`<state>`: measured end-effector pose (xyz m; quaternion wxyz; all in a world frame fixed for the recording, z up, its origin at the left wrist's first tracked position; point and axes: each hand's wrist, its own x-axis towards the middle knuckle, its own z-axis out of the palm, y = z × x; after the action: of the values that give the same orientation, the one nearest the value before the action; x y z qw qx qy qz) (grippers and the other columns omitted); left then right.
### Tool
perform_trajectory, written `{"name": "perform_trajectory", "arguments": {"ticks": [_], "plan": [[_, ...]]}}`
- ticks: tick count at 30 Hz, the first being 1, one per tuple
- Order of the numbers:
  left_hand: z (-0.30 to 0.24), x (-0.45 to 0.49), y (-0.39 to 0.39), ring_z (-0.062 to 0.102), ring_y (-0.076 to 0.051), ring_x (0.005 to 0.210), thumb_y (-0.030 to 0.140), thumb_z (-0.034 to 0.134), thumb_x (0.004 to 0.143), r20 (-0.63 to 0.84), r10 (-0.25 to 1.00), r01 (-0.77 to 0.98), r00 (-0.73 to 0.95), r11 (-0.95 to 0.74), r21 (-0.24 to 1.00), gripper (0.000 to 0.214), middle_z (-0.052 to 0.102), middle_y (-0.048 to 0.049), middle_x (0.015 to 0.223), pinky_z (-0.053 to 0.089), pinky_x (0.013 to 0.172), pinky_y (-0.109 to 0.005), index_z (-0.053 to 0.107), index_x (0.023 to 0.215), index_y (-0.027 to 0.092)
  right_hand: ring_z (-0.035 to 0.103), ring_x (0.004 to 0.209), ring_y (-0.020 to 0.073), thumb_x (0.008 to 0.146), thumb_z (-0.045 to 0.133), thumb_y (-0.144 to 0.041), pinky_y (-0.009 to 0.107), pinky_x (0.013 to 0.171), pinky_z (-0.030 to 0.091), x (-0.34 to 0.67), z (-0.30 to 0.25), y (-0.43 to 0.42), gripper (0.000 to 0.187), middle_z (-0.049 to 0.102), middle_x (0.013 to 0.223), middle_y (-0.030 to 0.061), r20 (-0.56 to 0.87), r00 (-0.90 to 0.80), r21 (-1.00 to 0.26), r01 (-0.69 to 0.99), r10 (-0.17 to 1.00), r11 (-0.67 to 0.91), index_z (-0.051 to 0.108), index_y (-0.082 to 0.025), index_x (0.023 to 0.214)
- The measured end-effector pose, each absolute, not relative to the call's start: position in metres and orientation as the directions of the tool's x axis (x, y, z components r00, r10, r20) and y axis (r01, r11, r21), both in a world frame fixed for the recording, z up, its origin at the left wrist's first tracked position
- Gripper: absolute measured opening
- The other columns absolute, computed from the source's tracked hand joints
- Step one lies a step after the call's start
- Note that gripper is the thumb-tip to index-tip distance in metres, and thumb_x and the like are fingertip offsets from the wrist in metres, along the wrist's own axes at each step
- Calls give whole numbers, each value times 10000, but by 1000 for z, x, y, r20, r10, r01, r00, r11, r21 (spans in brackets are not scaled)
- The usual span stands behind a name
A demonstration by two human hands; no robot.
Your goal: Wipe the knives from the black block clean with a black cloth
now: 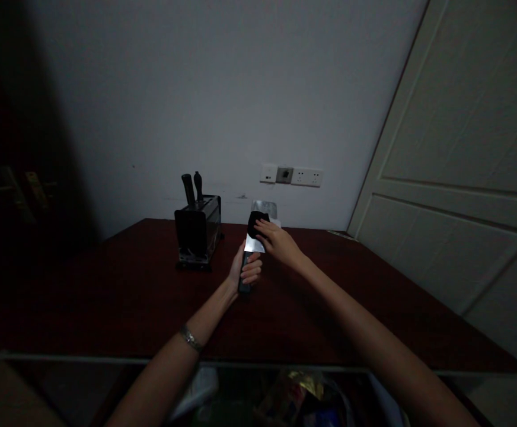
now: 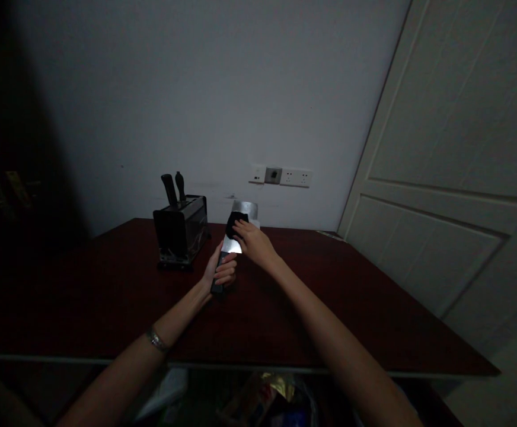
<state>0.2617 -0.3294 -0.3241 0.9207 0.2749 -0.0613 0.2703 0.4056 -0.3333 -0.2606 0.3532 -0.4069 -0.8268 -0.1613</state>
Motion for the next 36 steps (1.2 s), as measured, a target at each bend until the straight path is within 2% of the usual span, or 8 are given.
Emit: {"name": "perform_trajectory", "arguments": {"ticks": [5, 12, 19, 22, 25, 28, 31, 36], "plan": [[-326, 261, -330, 179, -37, 206, 565, 223, 872, 261, 444, -514, 857, 706, 487, 532, 261, 65, 339, 100, 202, -127, 297, 513, 179, 402, 1234, 218, 860, 451, -217, 410, 1023, 347, 411, -252, -320, 338, 524, 1255, 140, 769, -299, -78, 833, 565, 547, 561, -116, 1164], [-324, 260, -328, 146, -36, 198, 579, 182, 869, 277, 493, -564, 824, 679, 469, 550, 210, 77, 331, 98, 200, -125, 296, 507, 181, 379, 1250, 197, 857, 450, -190, 425, 1027, 351, 395, -269, -350, 374, 490, 1297, 103, 705, -481, 6, 739, 522, 673, 505, -173, 1227], [-324, 260, -329, 136, -35, 207, 577, 204, 869, 264, 441, -513, 858, 700, 496, 537, 205, 79, 349, 85, 201, -127, 284, 512, 184, 408, 1228, 231, 853, 465, -203, 444, 1016, 357, 418, -255, -331, 343, 524, 1251, 153, 767, -340, -54, 811, 545, 582, 554, -113, 1171], [-324, 259, -328, 135, -34, 209, 574, 209, 869, 268, 467, -537, 843, 688, 489, 534, 202, 80, 347, 71, 202, -124, 288, 514, 183, 388, 1243, 218, 858, 453, -200, 426, 1025, 351, 411, -267, -343, 359, 508, 1268, 155, 745, -408, -17, 779, 527, 627, 532, -98, 1193], [-323, 258, -328, 134, -35, 210, 572, 188, 872, 279, 480, -553, 832, 676, 487, 540, 204, 77, 345, 63, 201, -125, 290, 512, 182, 373, 1253, 196, 861, 442, -183, 419, 1032, 347, 408, -275, -357, 372, 478, 1306, 113, 704, -497, 24, 731, 508, 682, 503, -144, 1226], [-323, 258, -328, 143, -38, 209, 580, 176, 871, 271, 452, -525, 850, 690, 498, 546, 213, 74, 347, 75, 200, -130, 287, 513, 183, 384, 1246, 200, 860, 452, -196, 435, 1021, 360, 419, -271, -354, 367, 489, 1299, 93, 725, -445, 0, 764, 527, 645, 508, -178, 1222], [-322, 258, -329, 158, -38, 209, 590, 191, 866, 284, 425, -512, 859, 707, 488, 548, 214, 73, 346, 78, 202, -128, 284, 512, 182, 395, 1238, 212, 856, 460, -203, 441, 1015, 366, 433, -265, -347, 356, 511, 1274, 109, 756, -377, -29, 798, 535, 603, 526, -162, 1204], [-320, 256, -330, 177, -43, 208, 580, 192, 871, 291, 445, -532, 847, 703, 472, 540, 207, 75, 357, 86, 204, -129, 285, 518, 183, 378, 1250, 210, 849, 463, -172, 454, 1014, 369, 429, -277, -362, 392, 476, 1308, 98, 718, -454, -18, 746, 527, 666, 490, -185, 1240]]}}
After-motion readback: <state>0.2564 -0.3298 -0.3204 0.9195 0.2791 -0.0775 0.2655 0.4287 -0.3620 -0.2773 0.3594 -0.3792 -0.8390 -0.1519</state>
